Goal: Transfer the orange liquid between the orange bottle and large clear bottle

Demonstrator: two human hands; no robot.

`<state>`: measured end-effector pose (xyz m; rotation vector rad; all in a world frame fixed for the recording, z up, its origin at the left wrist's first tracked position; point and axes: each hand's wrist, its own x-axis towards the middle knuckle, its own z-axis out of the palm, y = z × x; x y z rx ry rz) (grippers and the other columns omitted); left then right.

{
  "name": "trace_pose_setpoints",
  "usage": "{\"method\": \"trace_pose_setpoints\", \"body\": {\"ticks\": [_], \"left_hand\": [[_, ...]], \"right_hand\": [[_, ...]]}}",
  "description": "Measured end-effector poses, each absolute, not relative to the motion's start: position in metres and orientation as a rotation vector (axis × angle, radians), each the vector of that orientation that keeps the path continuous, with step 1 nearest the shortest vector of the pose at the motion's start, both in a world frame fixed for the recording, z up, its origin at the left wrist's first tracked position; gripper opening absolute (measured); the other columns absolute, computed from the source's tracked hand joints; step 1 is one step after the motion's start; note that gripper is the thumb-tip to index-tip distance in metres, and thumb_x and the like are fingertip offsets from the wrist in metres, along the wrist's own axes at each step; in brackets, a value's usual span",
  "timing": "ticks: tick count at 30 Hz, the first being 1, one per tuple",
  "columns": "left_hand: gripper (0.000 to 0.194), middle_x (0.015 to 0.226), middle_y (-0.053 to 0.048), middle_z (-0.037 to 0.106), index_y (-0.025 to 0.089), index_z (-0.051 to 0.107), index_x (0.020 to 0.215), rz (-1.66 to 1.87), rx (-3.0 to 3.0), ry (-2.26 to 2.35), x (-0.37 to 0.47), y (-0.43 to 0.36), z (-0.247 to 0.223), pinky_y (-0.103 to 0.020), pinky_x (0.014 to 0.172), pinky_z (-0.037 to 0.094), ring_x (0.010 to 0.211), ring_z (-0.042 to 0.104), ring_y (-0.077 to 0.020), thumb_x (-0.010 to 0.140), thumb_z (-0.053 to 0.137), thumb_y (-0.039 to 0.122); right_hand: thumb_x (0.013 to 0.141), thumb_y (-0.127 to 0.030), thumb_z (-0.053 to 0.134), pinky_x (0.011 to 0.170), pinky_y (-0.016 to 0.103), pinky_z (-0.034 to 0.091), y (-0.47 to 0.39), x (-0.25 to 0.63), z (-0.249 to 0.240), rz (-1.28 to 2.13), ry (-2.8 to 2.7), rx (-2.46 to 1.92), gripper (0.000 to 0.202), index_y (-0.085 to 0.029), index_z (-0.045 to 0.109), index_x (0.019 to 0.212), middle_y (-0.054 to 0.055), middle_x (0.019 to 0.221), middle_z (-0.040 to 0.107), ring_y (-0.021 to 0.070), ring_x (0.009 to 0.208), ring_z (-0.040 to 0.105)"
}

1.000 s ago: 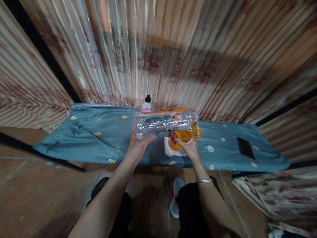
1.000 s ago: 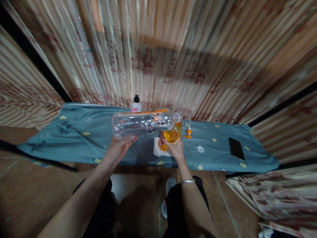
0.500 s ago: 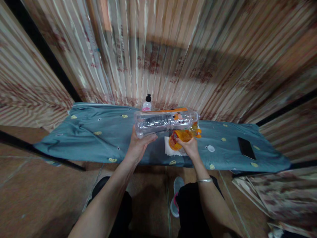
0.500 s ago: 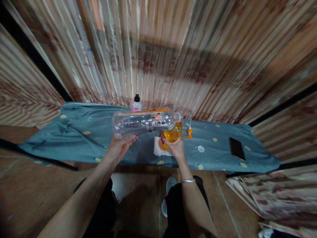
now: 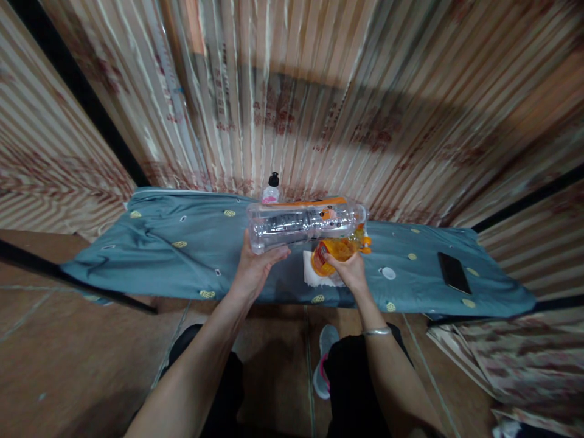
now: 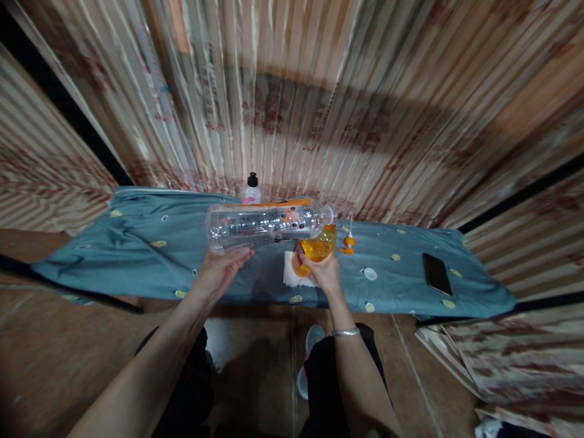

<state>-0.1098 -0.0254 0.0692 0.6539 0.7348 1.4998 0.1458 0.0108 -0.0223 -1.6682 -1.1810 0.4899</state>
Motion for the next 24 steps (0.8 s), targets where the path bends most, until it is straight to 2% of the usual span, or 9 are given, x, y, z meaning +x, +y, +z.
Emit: {"method": "trace_pose_setpoints", "body": {"ticks": [7,14,24], "left_hand": [[0.08,0.081,0.004,0.076,0.024,0.06,0.116,1.488,0.658,0.728,-0.11,-0.0247,0.0671,-0.033,0.07,0.058,0.065,0.073,-0.0172,0.047,0.099,0.017],[0.084,0.082,0.004,0.077,0.024,0.057,0.119,1.495,0.649,0.745,-0.1098,-0.0251,0.0691,-0.031,0.07,0.057,0.065,0.072,-0.0164,0.046,0.097,0.017],[0.079,0.079,0.005,0.076,0.024,0.058,0.116,1.485,0.666,0.756,-0.1089,-0.0271,0.0733,-0.031,0.07,0.057,0.065,0.072,-0.0161,0.047,0.096,0.015]], "right_hand": [[0.054,-0.053,0.09,0.102,0.053,0.061,0.0095,0.1435,-0.02,0.515,-1.182,-1.631,0.056,-0.023,0.068,0.096,0.014,0.106,0.083,0.039,0.111,0.077],[0.055,-0.052,0.091,0.102,0.052,0.061,0.0097,0.1444,-0.0196,0.517,-1.194,-1.634,0.059,-0.022,0.069,0.101,0.014,0.108,0.083,0.0378,0.11,0.078],[0.055,-0.053,0.089,0.105,0.055,0.059,0.0113,0.1457,-0.0231,0.502,-1.199,-1.636,0.065,-0.02,0.07,0.107,0.017,0.117,0.081,0.0383,0.112,0.077]]}}
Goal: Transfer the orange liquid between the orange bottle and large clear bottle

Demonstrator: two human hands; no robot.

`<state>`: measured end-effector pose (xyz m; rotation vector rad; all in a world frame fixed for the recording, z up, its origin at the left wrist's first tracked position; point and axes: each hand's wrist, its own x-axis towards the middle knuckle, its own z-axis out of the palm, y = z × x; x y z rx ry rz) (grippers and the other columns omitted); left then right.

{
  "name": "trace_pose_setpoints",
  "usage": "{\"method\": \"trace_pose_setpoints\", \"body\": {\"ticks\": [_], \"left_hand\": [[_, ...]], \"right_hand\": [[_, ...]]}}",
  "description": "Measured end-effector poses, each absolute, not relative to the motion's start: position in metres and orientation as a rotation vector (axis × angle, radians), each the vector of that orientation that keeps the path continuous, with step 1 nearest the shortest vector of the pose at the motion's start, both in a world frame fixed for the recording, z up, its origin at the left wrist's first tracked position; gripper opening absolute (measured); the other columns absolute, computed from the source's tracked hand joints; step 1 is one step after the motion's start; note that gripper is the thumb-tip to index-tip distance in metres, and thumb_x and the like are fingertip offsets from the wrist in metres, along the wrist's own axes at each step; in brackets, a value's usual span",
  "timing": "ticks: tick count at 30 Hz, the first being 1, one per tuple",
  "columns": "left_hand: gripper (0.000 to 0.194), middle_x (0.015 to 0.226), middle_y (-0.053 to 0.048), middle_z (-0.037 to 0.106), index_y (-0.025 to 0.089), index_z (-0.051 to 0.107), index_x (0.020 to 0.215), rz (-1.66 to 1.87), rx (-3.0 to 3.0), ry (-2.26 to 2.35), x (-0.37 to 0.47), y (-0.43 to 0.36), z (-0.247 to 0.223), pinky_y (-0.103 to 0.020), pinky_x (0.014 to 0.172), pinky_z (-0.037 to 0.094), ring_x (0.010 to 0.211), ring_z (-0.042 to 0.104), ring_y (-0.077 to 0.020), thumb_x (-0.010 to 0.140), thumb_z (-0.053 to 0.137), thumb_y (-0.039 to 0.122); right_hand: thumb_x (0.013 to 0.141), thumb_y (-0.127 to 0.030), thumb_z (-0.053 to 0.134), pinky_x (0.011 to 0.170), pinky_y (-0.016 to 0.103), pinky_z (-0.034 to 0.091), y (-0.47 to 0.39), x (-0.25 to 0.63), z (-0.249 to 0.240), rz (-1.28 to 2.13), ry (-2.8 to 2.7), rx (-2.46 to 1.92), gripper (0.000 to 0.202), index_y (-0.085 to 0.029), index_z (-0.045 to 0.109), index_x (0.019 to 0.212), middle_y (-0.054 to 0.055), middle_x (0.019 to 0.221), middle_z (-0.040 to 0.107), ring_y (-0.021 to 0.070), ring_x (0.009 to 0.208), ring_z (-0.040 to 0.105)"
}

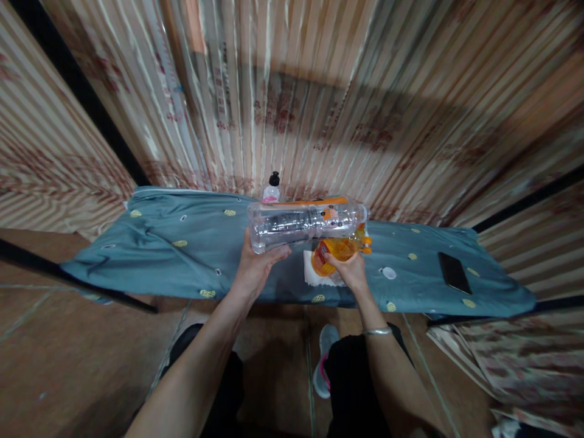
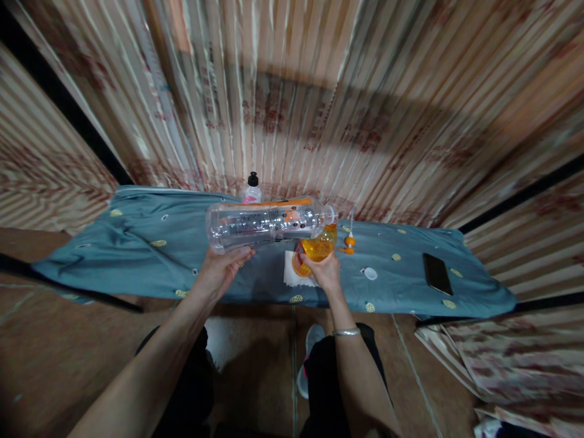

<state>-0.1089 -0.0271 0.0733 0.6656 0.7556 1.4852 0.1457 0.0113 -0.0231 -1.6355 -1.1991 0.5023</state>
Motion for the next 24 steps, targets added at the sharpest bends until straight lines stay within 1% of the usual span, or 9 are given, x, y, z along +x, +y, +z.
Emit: {"method": "trace_pose_setpoints", "body": {"ticks": [3,7,12,16,24], "left_hand": [[0.079,0.08,0.005,0.076,0.024,0.059,0.115,1.485,0.664,0.754,-0.1093,-0.0274,0.0739,-0.031,0.069,0.058,0.065,0.072,-0.0158,0.046,0.097,0.016],[0.078,0.076,0.005,0.076,0.024,0.058,0.113,1.487,0.663,0.753,-0.1094,-0.0278,0.0748,-0.029,0.066,0.057,0.063,0.071,-0.0153,0.045,0.098,0.017],[0.078,0.079,0.004,0.076,0.024,0.059,0.114,1.488,0.666,0.741,-0.1096,-0.0279,0.0738,-0.03,0.068,0.056,0.065,0.072,-0.0162,0.047,0.098,0.017],[0.079,0.079,0.004,0.076,0.023,0.059,0.116,1.478,0.678,0.743,-0.1098,-0.0272,0.0717,-0.031,0.069,0.056,0.066,0.072,-0.0168,0.047,0.098,0.018],[0.079,0.082,0.006,0.076,0.025,0.058,0.114,1.489,0.655,0.745,-0.1092,-0.0273,0.0744,-0.031,0.07,0.057,0.066,0.072,-0.0152,0.046,0.096,0.015]], "right_hand": [[0.056,-0.053,0.089,0.103,0.054,0.06,0.0112,0.1457,-0.0233,0.504,-1.204,-1.637,0.061,-0.02,0.071,0.104,0.016,0.113,0.082,0.0386,0.109,0.078],[0.056,-0.051,0.09,0.102,0.052,0.061,0.0113,0.1463,-0.0228,0.512,-1.204,-1.619,0.06,-0.021,0.071,0.104,0.015,0.113,0.082,0.0374,0.108,0.078],[0.054,-0.051,0.091,0.103,0.056,0.06,0.0113,0.1466,-0.0225,0.503,-1.183,-1.667,0.063,-0.02,0.071,0.104,0.016,0.114,0.082,0.0386,0.11,0.078],[0.055,-0.051,0.09,0.102,0.055,0.061,0.0116,0.147,-0.0237,0.512,-1.195,-1.651,0.059,-0.021,0.072,0.102,0.015,0.11,0.083,0.0375,0.106,0.079],[0.053,-0.054,0.091,0.103,0.056,0.06,0.0124,0.1474,-0.0256,0.516,-1.179,-1.648,0.063,-0.021,0.071,0.103,0.014,0.111,0.083,0.037,0.108,0.078]]}}
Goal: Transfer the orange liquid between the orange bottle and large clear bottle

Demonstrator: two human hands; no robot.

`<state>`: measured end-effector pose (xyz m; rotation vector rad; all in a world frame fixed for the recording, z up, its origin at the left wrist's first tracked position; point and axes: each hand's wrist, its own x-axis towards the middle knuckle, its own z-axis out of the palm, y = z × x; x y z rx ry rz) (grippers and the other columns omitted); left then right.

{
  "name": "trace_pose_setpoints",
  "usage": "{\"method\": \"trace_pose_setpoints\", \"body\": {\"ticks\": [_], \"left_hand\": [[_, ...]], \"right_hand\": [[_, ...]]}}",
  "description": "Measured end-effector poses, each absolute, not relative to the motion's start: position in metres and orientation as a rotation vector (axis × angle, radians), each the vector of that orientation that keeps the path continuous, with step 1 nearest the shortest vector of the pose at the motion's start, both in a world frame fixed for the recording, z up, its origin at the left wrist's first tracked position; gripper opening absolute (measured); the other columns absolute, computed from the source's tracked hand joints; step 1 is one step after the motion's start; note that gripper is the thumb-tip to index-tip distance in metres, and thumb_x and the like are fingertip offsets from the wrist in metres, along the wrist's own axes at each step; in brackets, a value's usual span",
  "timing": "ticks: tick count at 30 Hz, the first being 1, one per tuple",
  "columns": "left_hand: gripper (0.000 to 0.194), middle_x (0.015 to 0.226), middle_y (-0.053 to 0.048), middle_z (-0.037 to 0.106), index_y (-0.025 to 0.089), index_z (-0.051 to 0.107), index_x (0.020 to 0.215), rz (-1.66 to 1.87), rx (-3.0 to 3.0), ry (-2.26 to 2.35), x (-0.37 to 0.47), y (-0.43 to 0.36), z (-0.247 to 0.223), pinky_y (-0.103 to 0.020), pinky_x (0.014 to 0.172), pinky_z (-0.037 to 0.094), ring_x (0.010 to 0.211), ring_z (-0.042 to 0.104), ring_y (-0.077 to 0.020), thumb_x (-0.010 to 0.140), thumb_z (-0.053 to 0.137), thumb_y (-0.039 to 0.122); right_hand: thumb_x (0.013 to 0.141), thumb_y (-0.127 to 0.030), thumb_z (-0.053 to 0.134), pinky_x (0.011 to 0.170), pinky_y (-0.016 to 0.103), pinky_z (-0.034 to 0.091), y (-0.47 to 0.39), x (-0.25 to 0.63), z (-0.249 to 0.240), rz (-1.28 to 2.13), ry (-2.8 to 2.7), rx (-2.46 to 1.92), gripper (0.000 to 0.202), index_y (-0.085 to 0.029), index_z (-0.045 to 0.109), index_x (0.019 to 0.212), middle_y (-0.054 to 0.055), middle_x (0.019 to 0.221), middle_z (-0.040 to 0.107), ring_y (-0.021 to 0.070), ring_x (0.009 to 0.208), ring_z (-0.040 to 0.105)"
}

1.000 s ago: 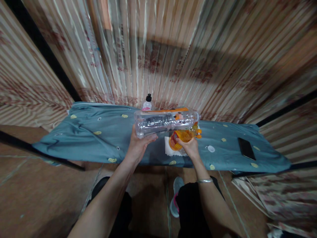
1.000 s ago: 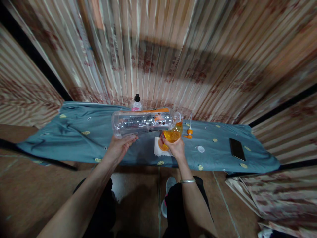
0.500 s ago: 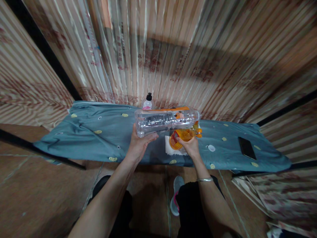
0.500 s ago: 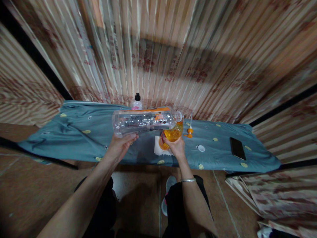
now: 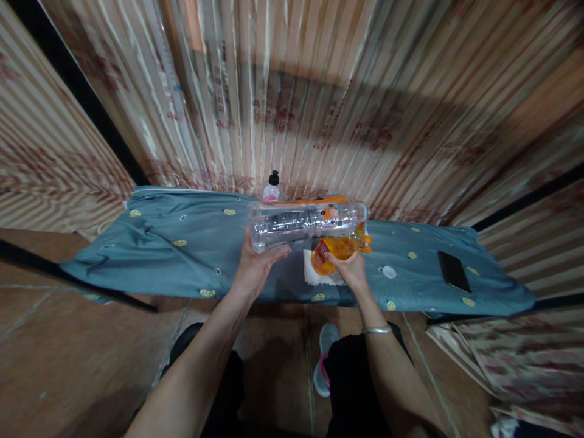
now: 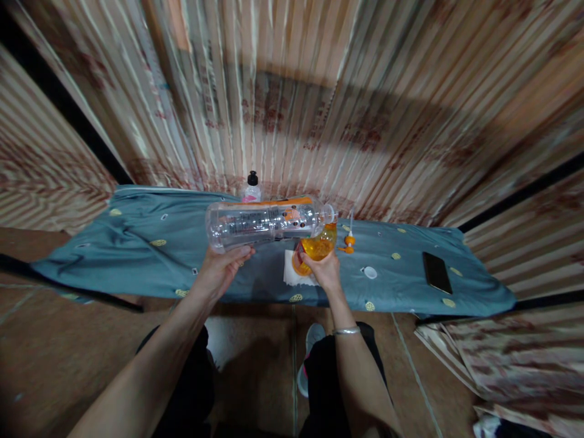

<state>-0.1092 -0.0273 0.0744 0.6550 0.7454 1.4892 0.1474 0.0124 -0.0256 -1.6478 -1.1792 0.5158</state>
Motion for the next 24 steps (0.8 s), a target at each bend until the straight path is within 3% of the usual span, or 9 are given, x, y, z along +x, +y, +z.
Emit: {"method": "trace_pose_setpoints", "body": {"ticks": [15,24], "left_hand": [[0.073,0.074,0.005,0.075,0.023,0.058,0.107,1.491,0.675,0.74,-0.109,-0.0273,0.0729,-0.03,0.067,0.056,0.065,0.072,-0.0164,0.046,0.099,0.018],[0.074,0.077,0.005,0.075,0.024,0.058,0.108,1.488,0.686,0.744,-0.1085,-0.0276,0.0747,-0.031,0.068,0.056,0.064,0.071,-0.0154,0.046,0.098,0.018]], "right_hand": [[0.056,-0.054,0.089,0.101,0.053,0.061,0.014,0.1481,-0.031,0.495,-1.194,-1.601,0.065,-0.021,0.069,0.108,0.013,0.112,0.082,0.0351,0.106,0.079],[0.058,-0.046,0.092,0.1,0.049,0.063,0.0136,0.1488,-0.0285,0.499,-1.218,-1.604,0.058,-0.023,0.07,0.106,0.011,0.107,0.083,0.0353,0.107,0.078]]}}
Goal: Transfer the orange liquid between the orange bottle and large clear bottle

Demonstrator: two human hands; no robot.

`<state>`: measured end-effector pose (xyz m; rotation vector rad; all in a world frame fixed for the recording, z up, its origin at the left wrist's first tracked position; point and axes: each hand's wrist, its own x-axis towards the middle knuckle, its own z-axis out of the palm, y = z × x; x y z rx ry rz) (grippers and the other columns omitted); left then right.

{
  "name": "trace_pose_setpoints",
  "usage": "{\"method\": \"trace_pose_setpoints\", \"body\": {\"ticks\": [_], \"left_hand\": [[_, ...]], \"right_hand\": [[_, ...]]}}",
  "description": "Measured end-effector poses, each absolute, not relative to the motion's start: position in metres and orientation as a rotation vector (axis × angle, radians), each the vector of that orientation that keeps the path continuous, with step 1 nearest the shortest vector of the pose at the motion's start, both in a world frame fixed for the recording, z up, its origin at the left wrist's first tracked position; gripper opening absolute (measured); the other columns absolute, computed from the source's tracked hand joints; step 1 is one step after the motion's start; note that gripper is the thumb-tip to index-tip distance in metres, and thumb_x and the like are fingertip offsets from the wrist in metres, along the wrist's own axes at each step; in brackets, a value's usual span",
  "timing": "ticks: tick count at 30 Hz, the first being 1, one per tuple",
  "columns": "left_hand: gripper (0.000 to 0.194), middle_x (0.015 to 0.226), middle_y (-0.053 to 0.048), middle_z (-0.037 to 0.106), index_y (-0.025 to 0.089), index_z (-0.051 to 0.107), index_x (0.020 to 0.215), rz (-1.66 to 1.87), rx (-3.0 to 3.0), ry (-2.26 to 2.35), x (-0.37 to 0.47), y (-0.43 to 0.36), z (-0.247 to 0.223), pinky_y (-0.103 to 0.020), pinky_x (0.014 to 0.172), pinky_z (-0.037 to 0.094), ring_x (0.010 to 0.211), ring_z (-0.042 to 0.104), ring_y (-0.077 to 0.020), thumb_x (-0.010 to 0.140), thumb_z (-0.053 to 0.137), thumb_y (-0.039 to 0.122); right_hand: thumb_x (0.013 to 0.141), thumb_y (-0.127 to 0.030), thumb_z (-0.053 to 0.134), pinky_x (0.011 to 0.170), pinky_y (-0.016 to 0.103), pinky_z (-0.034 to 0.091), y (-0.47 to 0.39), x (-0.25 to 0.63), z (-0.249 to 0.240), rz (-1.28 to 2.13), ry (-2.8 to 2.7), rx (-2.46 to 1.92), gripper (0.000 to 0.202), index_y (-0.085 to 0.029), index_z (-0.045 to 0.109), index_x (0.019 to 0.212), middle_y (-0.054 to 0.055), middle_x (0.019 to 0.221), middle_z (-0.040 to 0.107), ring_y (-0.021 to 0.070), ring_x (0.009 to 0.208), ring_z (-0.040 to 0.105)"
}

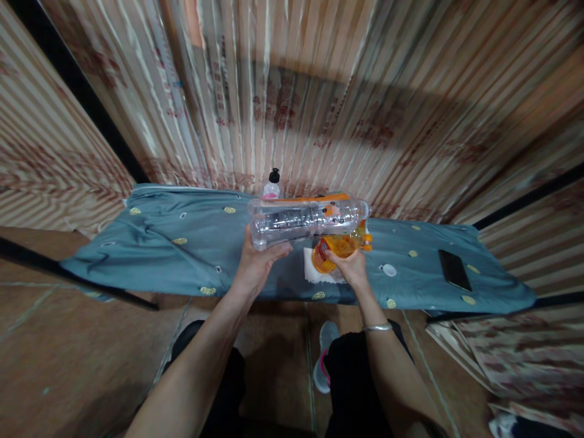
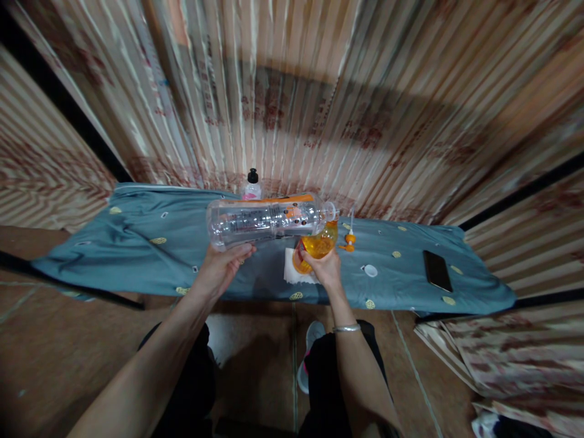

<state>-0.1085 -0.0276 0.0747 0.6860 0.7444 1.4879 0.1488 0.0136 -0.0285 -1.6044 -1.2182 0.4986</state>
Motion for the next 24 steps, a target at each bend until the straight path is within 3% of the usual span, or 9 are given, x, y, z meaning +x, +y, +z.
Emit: {"method": "trace_pose_setpoints", "body": {"ticks": [9,24], "left_hand": [[0.082,0.075,0.006,0.074,0.025,0.058,0.119,1.47,0.703,0.749,-0.1098,-0.0265,0.0717,-0.033,0.072,0.057,0.066,0.072,-0.0173,0.047,0.099,0.021],[0.077,0.075,0.005,0.075,0.025,0.059,0.114,1.487,0.697,0.739,-0.1096,-0.0268,0.0725,-0.032,0.069,0.056,0.065,0.072,-0.0178,0.048,0.098,0.019]], "right_hand": [[0.053,-0.053,0.091,0.102,0.055,0.06,0.0135,0.148,-0.0268,0.526,-1.18,-1.628,0.064,-0.022,0.069,0.104,0.013,0.112,0.082,0.0367,0.108,0.078],[0.053,-0.052,0.092,0.104,0.055,0.06,0.0116,0.1469,-0.0214,0.494,-1.2,-1.649,0.063,-0.022,0.071,0.104,0.014,0.112,0.083,0.0375,0.109,0.077]]}}
